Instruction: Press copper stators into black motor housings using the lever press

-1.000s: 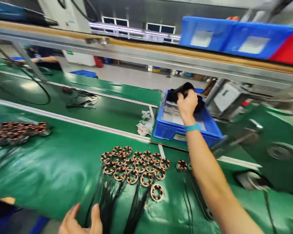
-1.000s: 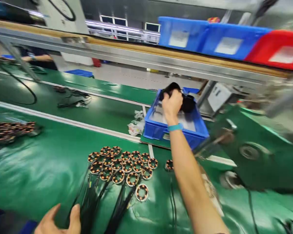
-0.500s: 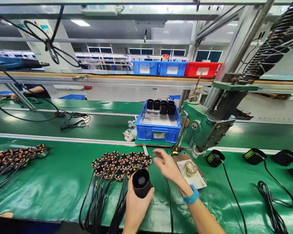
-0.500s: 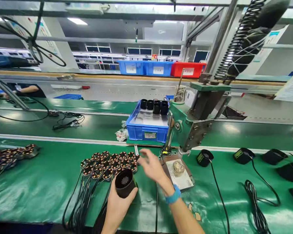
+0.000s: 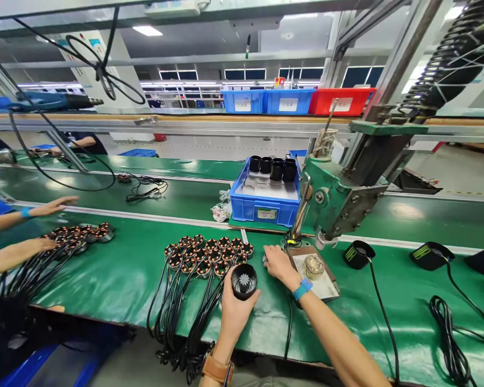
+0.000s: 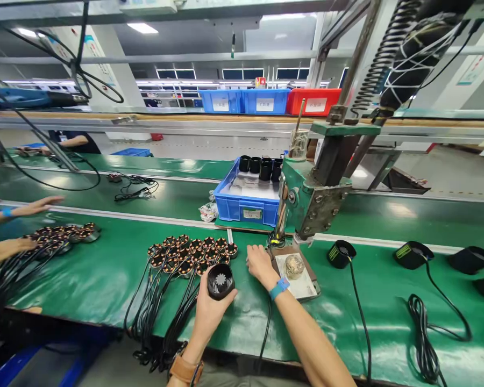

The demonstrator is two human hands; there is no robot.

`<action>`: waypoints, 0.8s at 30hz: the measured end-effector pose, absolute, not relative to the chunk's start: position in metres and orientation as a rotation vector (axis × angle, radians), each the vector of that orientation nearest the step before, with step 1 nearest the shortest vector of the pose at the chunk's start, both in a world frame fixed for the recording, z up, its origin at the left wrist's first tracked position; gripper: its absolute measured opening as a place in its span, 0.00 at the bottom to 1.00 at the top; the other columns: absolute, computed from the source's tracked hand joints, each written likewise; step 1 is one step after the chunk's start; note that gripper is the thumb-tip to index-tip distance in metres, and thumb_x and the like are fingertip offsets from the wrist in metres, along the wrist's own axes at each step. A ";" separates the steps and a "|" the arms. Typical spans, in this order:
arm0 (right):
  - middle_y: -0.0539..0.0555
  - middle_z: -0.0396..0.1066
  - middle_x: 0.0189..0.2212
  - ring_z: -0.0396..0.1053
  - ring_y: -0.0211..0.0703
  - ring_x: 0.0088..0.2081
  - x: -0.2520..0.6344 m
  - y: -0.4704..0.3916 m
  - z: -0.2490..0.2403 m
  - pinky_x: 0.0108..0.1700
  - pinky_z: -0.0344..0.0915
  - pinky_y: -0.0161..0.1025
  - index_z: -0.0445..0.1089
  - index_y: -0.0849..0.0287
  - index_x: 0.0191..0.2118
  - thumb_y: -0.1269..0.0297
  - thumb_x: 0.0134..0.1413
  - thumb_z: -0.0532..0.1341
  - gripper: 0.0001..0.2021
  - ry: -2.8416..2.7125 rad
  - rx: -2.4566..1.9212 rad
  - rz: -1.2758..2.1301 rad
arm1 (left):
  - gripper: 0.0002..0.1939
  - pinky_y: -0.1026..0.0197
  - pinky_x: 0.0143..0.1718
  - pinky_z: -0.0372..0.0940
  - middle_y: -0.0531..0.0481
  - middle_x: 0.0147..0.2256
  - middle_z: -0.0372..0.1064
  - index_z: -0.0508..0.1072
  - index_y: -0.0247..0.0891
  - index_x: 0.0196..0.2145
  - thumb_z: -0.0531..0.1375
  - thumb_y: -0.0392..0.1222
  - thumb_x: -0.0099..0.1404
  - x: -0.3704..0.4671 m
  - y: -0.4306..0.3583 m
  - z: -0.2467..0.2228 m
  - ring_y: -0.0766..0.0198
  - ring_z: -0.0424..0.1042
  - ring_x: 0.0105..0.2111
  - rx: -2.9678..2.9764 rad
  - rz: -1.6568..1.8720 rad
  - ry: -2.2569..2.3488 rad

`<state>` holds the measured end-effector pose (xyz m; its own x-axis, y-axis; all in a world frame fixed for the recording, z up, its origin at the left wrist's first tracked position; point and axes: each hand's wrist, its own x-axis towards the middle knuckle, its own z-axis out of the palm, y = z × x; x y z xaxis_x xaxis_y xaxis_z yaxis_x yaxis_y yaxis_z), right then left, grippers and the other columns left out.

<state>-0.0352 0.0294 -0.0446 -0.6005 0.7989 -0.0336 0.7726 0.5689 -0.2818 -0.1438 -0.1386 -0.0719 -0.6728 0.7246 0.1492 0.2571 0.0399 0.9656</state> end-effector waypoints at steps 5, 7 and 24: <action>0.63 0.65 0.62 0.64 0.52 0.62 0.020 -0.024 -0.004 0.64 0.65 0.48 0.54 0.63 0.71 0.61 0.69 0.62 0.31 -2.450 -1.315 0.390 | 0.38 0.38 0.65 0.62 0.40 0.59 0.70 0.67 0.41 0.60 0.70 0.42 0.53 -0.137 -0.135 -0.082 0.45 0.69 0.61 1.111 1.650 1.926; 0.59 0.66 0.61 0.66 0.50 0.60 0.036 -0.047 0.016 0.62 0.68 0.47 0.52 0.58 0.72 0.60 0.66 0.66 0.35 -2.332 -1.155 0.460 | 0.37 0.39 0.64 0.63 0.40 0.58 0.71 0.67 0.41 0.60 0.70 0.41 0.53 -0.126 -0.129 -0.086 0.45 0.71 0.60 1.144 1.649 1.880; 0.61 0.68 0.52 0.69 0.57 0.52 0.022 -0.077 0.008 0.53 0.74 0.54 0.74 0.60 0.53 0.65 0.63 0.67 0.14 -2.456 -1.342 0.472 | 0.24 0.43 0.63 0.66 0.37 0.58 0.70 0.68 0.40 0.59 0.61 0.45 0.66 -0.075 -0.111 -0.112 0.50 0.71 0.58 1.203 1.651 1.616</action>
<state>0.0222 -0.0774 0.0083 -0.5172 0.8494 0.1051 0.7499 0.5089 -0.4226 -0.0752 -0.1114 -0.1117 -0.4625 0.8570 0.2273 0.2088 -0.1439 0.9673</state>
